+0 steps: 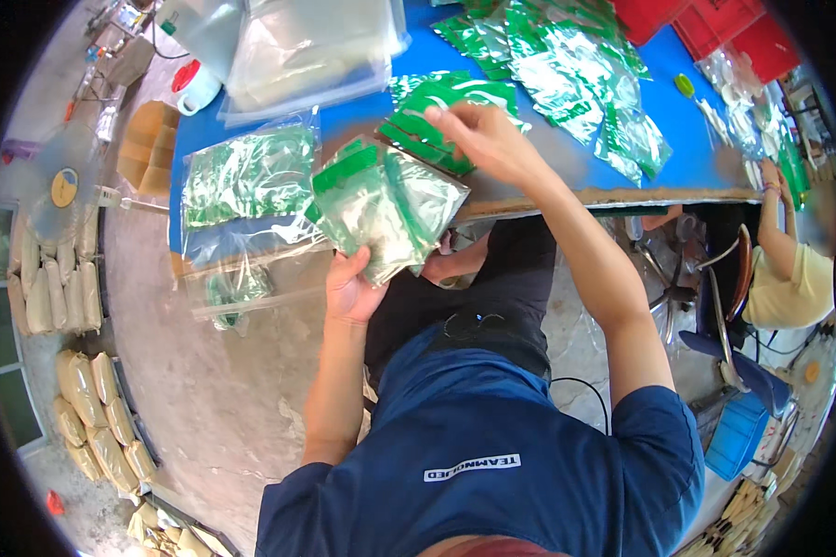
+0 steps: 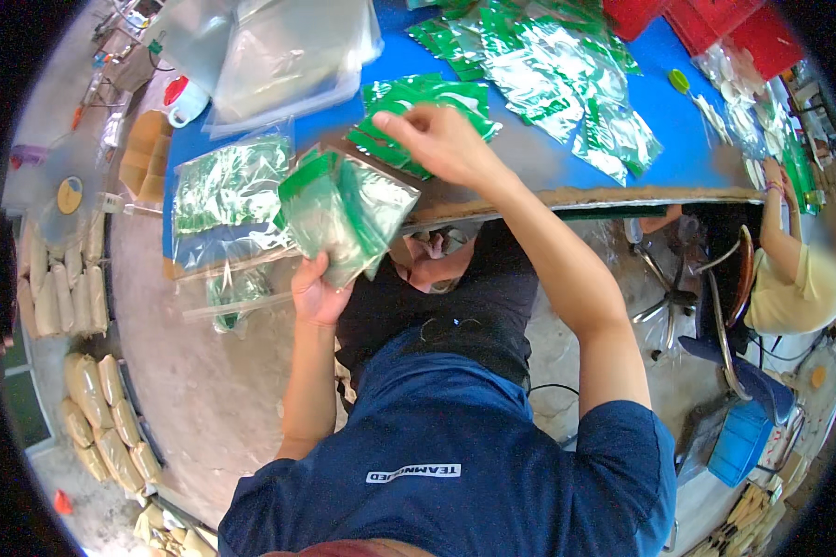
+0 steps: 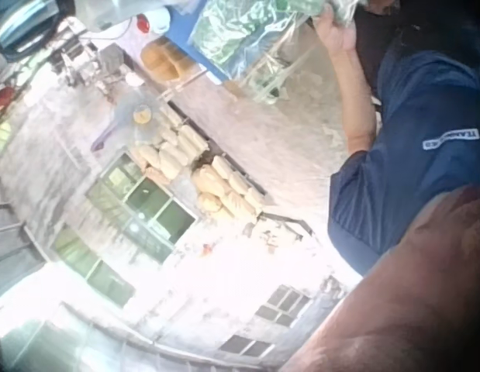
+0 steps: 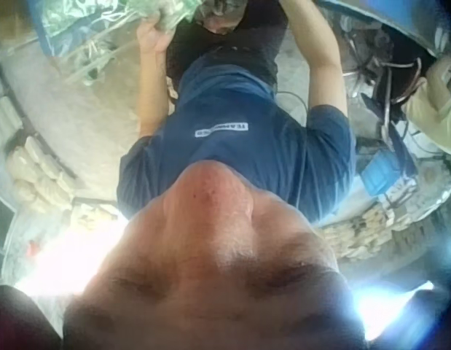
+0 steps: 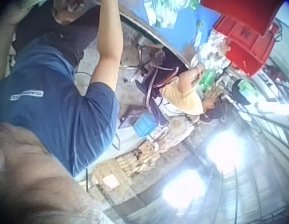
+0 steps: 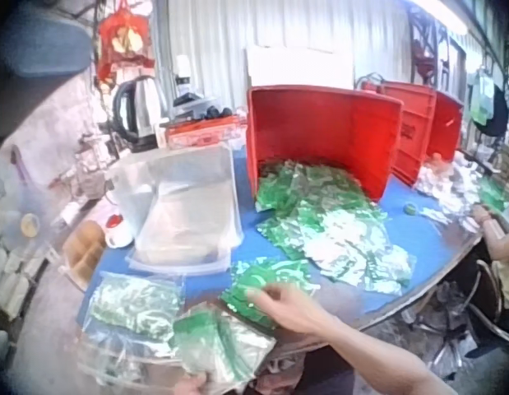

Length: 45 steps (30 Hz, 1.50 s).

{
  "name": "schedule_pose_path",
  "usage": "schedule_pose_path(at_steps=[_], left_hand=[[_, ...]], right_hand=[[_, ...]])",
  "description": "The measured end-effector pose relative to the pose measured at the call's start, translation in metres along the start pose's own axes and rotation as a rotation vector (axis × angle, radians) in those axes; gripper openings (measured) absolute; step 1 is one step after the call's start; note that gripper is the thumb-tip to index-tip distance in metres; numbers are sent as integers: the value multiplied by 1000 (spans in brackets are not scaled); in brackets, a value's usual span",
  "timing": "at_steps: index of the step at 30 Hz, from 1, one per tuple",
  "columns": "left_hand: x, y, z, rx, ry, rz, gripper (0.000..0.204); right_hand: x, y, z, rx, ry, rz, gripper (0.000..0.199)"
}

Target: The person packages green packages and silver packages into plastic bags by hand.

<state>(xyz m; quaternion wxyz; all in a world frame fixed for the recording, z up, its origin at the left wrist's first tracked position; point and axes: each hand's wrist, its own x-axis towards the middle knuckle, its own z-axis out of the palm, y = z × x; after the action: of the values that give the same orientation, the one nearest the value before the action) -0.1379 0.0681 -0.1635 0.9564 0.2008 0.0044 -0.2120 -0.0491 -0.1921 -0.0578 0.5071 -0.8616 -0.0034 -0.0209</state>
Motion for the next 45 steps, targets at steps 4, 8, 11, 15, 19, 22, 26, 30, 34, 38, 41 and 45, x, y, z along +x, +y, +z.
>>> schedule_pose_path(at_steps=[4, 8, 11, 15, 19, 22, 26, 30, 34, 38, 41, 45], left_hand=[[3, -4, 5, 35, 83, -28, 64], [2, -2, 37, -141, -89, -38, 76], [-1, -4, 21, -16, 13, -2, 63], [-12, -6, 21, 115, 137, 35, 56], [-21, -15, 24, 257, 178, 35, 50], [-27, -18, 27, 270, 203, -6, 53], [-38, -20, 25, 203, 191, -59, 60], [-49, -17, 21, 149, 248, -90, 65], [-49, -19, 18, 74, 265, -170, 67], [-39, -23, 17, 60, 274, -205, 67], [-35, -24, 22, 69, 290, -232, 66], [-36, -22, 22, 59, 269, -218, 64]], right_hand=[[-32, 3, 13, 245, -386, 52, 39], [-45, 7, 32, 183, 156, -89, 26], [-60, -1, 47, 303, 94, -76, 24], [-65, -9, 43, 532, -322, 141, 26], [2, 15, 20, -308, 231, -151, 39], [67, 58, 12, -891, 249, -190, 59], [100, 43, 6, -821, -162, 8, 65], [109, 28, -10, -206, -103, -4, 66], [88, 20, -69, -755, -343, 93, 67], [55, 64, -56, -957, -371, 105, 67], [47, 60, -59, -811, -127, 100, 64], [60, 19, -102, 408, -505, 249, 57]])
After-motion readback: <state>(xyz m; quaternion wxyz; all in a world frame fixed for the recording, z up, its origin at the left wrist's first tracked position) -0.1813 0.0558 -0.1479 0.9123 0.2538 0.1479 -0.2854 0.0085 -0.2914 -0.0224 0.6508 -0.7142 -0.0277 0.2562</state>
